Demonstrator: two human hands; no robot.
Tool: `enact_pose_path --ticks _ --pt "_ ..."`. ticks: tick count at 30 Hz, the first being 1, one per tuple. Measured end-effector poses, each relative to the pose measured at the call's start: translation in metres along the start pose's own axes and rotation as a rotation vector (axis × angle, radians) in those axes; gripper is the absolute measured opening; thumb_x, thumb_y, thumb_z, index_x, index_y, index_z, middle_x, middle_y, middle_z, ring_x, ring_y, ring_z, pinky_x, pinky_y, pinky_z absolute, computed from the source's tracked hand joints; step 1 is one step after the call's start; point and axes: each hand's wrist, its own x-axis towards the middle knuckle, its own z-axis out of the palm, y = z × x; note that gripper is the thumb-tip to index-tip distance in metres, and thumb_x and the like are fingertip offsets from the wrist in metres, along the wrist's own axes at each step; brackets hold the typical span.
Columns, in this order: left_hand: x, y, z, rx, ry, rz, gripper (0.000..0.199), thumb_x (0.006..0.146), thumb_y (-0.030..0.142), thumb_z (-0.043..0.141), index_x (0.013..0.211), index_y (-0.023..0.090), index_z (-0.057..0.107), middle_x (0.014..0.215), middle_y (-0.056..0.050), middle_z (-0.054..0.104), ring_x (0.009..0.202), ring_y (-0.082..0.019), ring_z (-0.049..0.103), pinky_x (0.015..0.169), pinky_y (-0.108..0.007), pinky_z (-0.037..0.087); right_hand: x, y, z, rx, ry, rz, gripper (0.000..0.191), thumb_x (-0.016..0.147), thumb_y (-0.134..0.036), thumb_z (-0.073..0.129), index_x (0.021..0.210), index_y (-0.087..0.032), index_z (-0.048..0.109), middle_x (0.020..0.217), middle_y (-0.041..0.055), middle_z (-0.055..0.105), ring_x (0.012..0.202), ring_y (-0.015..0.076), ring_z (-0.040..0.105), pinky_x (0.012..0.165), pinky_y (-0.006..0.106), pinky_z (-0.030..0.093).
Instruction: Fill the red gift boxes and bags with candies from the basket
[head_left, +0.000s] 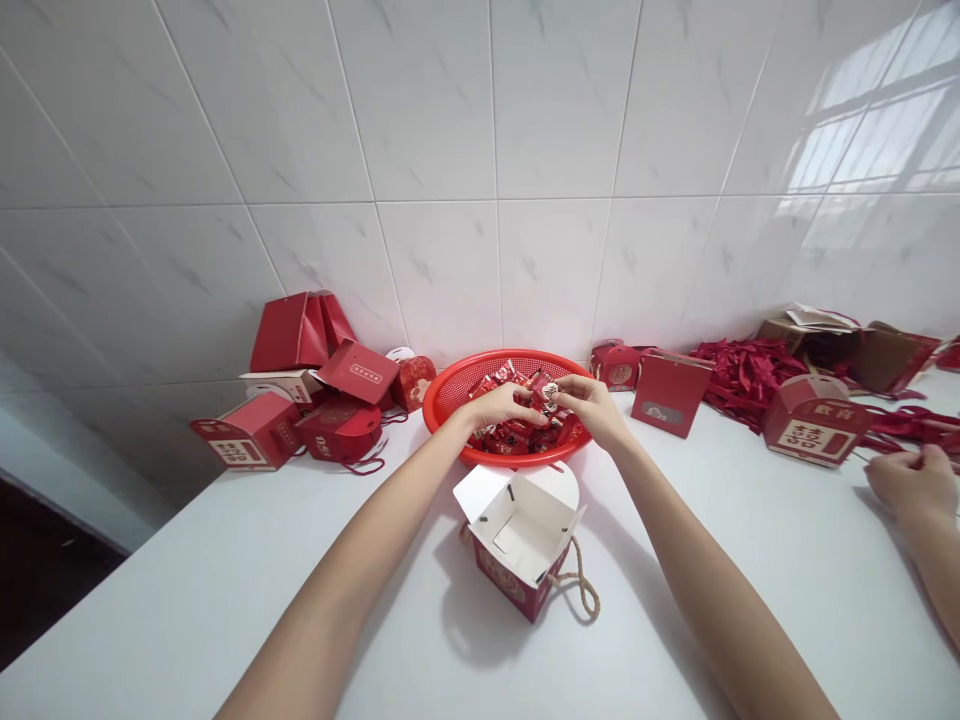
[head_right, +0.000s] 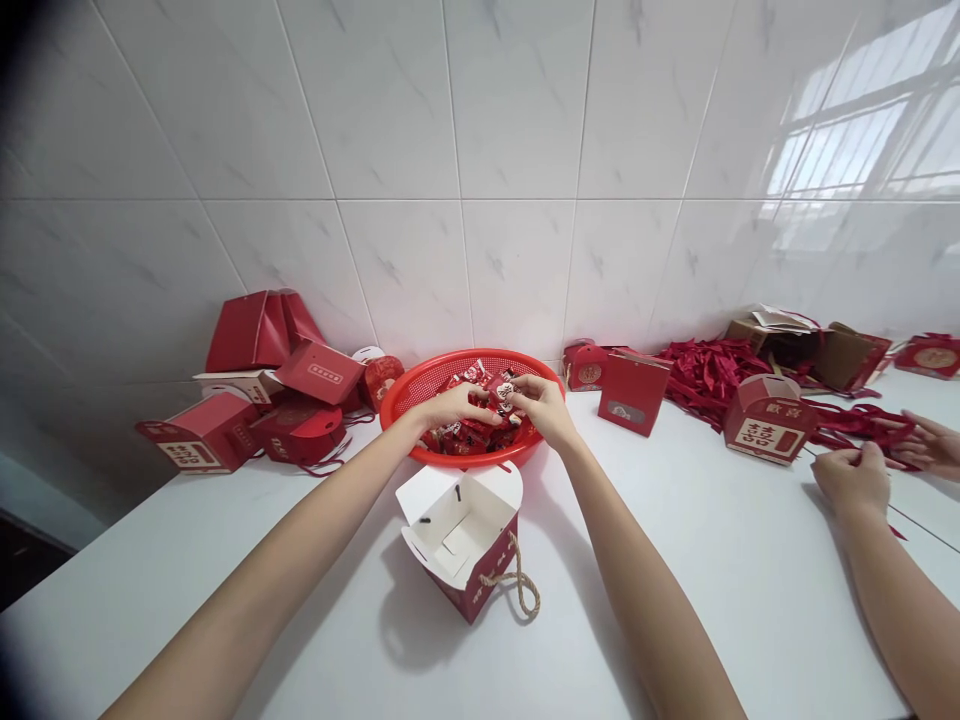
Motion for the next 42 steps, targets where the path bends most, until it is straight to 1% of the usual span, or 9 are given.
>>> enact_pose_path --ticks 3,7,11,15,21,31,35,38,42 --pt "0.002 -0.004 -0.001 -0.007 0.007 0.002 0.022 0.067 0.025 0.079 0.087 0.017 0.077 0.088 -0.003 0.076 0.088 -0.020 0.067 0.082 -0.030 0.051 0.000 0.001 0.000 -0.015 -0.002 -0.012 0.027 0.061 -0.040 0.078 0.079 -0.021 0.070 0.077 0.0030 0.073 0.074 0.0212 0.067 0.068 0.034 0.053" --pt "0.005 -0.005 -0.001 -0.002 -0.002 -0.002 0.016 0.066 0.028 0.076 0.070 0.016 0.068 0.071 0.001 0.066 0.073 -0.016 0.060 0.072 -0.028 0.047 0.002 0.002 0.000 -0.029 0.073 -0.028 0.026 0.060 -0.039 0.077 0.075 -0.021 0.068 0.073 0.0016 0.071 0.074 0.0206 0.065 0.069 0.033 0.051" --pt "0.004 -0.004 -0.001 0.050 0.030 0.011 0.032 0.060 0.032 0.076 0.058 0.018 0.047 0.060 0.006 0.045 0.060 -0.011 0.044 0.060 -0.026 0.037 0.003 0.003 0.000 -0.020 0.127 -0.039 0.025 0.059 -0.038 0.077 0.075 -0.021 0.067 0.073 0.0016 0.071 0.076 0.0210 0.065 0.071 0.033 0.052" --pt "0.002 -0.002 -0.001 0.062 0.018 0.028 0.040 0.055 0.032 0.078 0.057 0.020 0.040 0.060 0.008 0.036 0.059 -0.010 0.037 0.058 -0.026 0.031 0.003 0.004 -0.002 0.001 0.071 -0.036 0.026 0.059 -0.038 0.079 0.075 -0.021 0.067 0.078 0.0024 0.073 0.079 0.0219 0.068 0.073 0.035 0.053" --pt "0.000 -0.003 -0.001 0.024 -0.021 0.074 0.038 0.065 0.045 0.079 0.063 0.017 0.055 0.065 0.005 0.046 0.064 -0.012 0.045 0.063 -0.027 0.035 0.004 0.006 -0.002 0.048 0.064 -0.033 0.029 0.057 -0.038 0.081 0.076 -0.022 0.065 0.075 0.0019 0.072 0.074 0.0206 0.066 0.067 0.033 0.052" --pt "0.002 -0.008 -0.003 0.047 0.001 0.085 0.040 0.065 0.051 0.080 0.064 0.015 0.062 0.064 0.003 0.052 0.064 -0.013 0.047 0.062 -0.027 0.038 0.005 0.008 -0.001 0.090 0.120 -0.038 0.030 0.056 -0.038 0.082 0.075 -0.021 0.065 0.072 0.0015 0.070 0.069 0.0187 0.064 0.061 0.031 0.051" --pt "0.001 -0.008 -0.003 0.020 -0.030 0.101 0.039 0.067 0.050 0.079 0.063 0.014 0.063 0.065 0.003 0.054 0.065 -0.012 0.049 0.064 -0.027 0.040 0.005 0.010 -0.002 0.073 0.131 -0.062 0.031 0.057 -0.038 0.083 0.077 -0.021 0.065 0.071 0.0017 0.070 0.069 0.0189 0.064 0.064 0.032 0.052" --pt "0.000 -0.007 -0.003 0.049 -0.003 0.083 0.039 0.067 0.052 0.079 0.066 0.014 0.067 0.065 0.002 0.057 0.065 -0.013 0.051 0.065 -0.028 0.041 0.006 0.013 -0.003 0.055 0.138 -0.079 0.031 0.059 -0.040 0.082 0.077 -0.021 0.066 0.074 0.0024 0.071 0.071 0.0195 0.066 0.069 0.033 0.053" --pt "0.003 -0.008 -0.003 0.033 0.077 0.063 0.042 0.067 0.055 0.078 0.080 0.015 0.074 0.083 -0.004 0.071 0.087 -0.022 0.062 0.081 -0.033 0.047 0.007 0.015 -0.005 0.064 0.151 -0.090 0.032 0.059 -0.042 0.082 0.077 -0.021 0.066 0.077 0.0027 0.073 0.075 0.0197 0.067 0.072 0.034 0.053"
